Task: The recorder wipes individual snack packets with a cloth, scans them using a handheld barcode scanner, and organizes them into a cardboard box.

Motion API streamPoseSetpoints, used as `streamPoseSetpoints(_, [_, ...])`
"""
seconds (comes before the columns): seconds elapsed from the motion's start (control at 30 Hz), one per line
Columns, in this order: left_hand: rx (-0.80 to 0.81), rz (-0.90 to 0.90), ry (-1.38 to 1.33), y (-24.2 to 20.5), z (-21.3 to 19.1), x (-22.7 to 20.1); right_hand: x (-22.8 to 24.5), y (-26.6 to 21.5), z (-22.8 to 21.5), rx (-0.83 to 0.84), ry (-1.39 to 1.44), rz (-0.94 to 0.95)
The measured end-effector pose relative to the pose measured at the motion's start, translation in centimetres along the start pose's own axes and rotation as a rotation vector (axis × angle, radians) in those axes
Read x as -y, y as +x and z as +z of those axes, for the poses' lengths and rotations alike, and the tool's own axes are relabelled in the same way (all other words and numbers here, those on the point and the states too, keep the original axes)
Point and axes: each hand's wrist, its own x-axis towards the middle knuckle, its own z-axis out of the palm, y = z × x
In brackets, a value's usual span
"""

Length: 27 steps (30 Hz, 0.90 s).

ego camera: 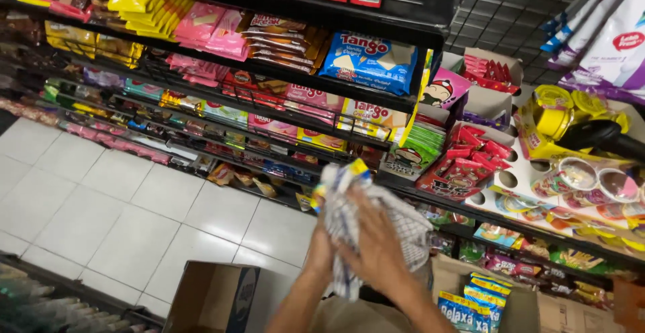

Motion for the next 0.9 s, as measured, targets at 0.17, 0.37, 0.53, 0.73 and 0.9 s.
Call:
streamPoseSetpoints(0.17, [0.519, 0.109, -0.239, -0.7, -1.0, -1.6, -3.1, -3.4, 2.5, 0.36, 0.042, -0.08])
streamPoseSetpoints(0.37, [-0.011, -0.115, 0.074, -1.0, 0.0, 1.0, -2.5, -0.5, 1.4, -0.031, 0.152, 0.102])
streamPoseSetpoints(0.53, [0.2, -0.045, -0.176, 1.8, -6.0, 2.4, -0.1, -2.6, 1.3, 0.349, -0.027, -0.017])
streamPoseSetpoints(0.73, [0.129, 0.068, -0.266, -1.0, -0.6, -1.5, -6.6, -5.0, 2.0, -0.037, 0.173, 0.096])
streamPoseSetpoints(0.9, [0.04, 0.034, -0.154, -1.5, 0.3, -1.5, -4.7, -4.9, 1.3, 0.041, 0.42, 0.423])
